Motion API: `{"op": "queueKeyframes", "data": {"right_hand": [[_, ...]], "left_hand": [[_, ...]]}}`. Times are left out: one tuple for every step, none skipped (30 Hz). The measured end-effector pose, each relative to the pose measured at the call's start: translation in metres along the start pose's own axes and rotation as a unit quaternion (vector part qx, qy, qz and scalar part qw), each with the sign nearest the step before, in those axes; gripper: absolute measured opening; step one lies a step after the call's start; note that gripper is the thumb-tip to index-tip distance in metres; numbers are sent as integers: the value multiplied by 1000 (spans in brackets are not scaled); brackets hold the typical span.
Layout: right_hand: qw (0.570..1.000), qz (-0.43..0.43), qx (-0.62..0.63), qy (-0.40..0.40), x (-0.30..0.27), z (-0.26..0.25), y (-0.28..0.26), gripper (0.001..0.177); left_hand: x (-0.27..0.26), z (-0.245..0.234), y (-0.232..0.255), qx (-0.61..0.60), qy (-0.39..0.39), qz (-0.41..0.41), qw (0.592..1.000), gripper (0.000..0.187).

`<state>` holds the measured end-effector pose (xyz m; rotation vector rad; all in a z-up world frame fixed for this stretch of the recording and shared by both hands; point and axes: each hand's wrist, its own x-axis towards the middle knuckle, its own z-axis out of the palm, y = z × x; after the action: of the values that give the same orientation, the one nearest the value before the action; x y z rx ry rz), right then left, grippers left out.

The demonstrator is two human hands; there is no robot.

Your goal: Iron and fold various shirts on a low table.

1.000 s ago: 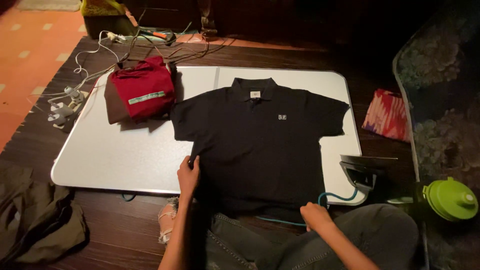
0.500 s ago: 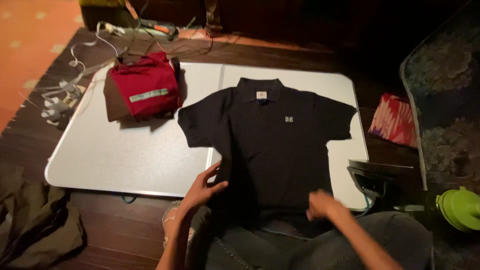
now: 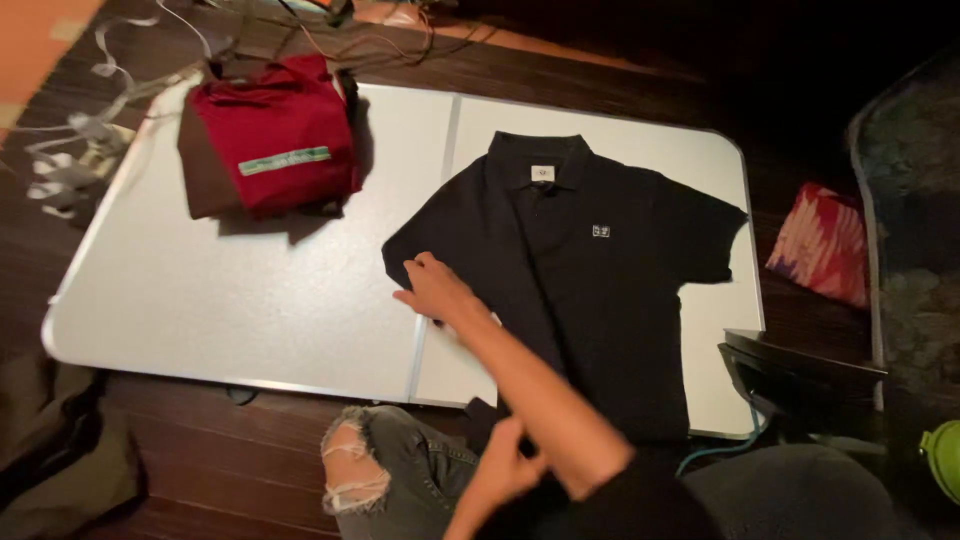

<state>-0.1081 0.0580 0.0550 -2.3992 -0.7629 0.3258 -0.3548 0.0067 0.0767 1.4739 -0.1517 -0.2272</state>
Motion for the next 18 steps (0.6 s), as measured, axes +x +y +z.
{"op": "queueKeyframes", "data": {"right_hand": [[1000,4,1,-3,4,3,3,52],[998,39,-47,9,5,14,-1,64],[992,72,-97,20,7,27,-5,77],[993,74,-92,9,7,45,5,77],[979,72,-178,70,6,64,14,69],[952,65,-266,135,8,79,24,61],[954,62,-263,127,9,81,31,61],[937,72,-306,154,12,83,36,47],[916,82,-348,181,13,84,41,32],[918,80,-347,177,20,74,35,32],[937,108,-286,167,26,64,30,35],[951,137,-225,159,36,50,25,38],[952,136,-224,159,54,47,27,38],[965,185,-94,164,74,39,32,42],[959,229,38,163,94,29,37,47],[959,227,41,166,114,14,32,47],[923,250,219,195,133,-2,27,53],[857,264,385,219,152,-20,25,60]], "left_hand": [[1,6,1,-3,-1,-4,1000,39],[-6,9,2,69,6,28,997,40],[-13,10,3,140,11,60,988,40],[-21,9,-4,137,15,49,989,40],[-29,7,-9,208,-5,40,977,37],[-32,6,-15,279,-25,36,959,34],[-34,5,-18,277,-21,29,960,34],[-35,1,-20,271,-42,-19,961,29],[-37,-2,-22,265,-64,-66,960,24],[-35,-8,-18,264,-62,-70,960,24],[-32,-13,-14,219,-27,-72,973,22],[-26,-20,-9,177,6,-71,982,21],[-24,-37,-1,178,7,-72,981,21],[-18,-51,6,135,65,-102,983,21],[-11,-65,13,89,122,-132,980,24],[-11,-88,22,93,122,-131,979,24],[-11,-111,32,132,193,-158,959,28],[-9,-132,40,166,262,-181,933,32]]}}
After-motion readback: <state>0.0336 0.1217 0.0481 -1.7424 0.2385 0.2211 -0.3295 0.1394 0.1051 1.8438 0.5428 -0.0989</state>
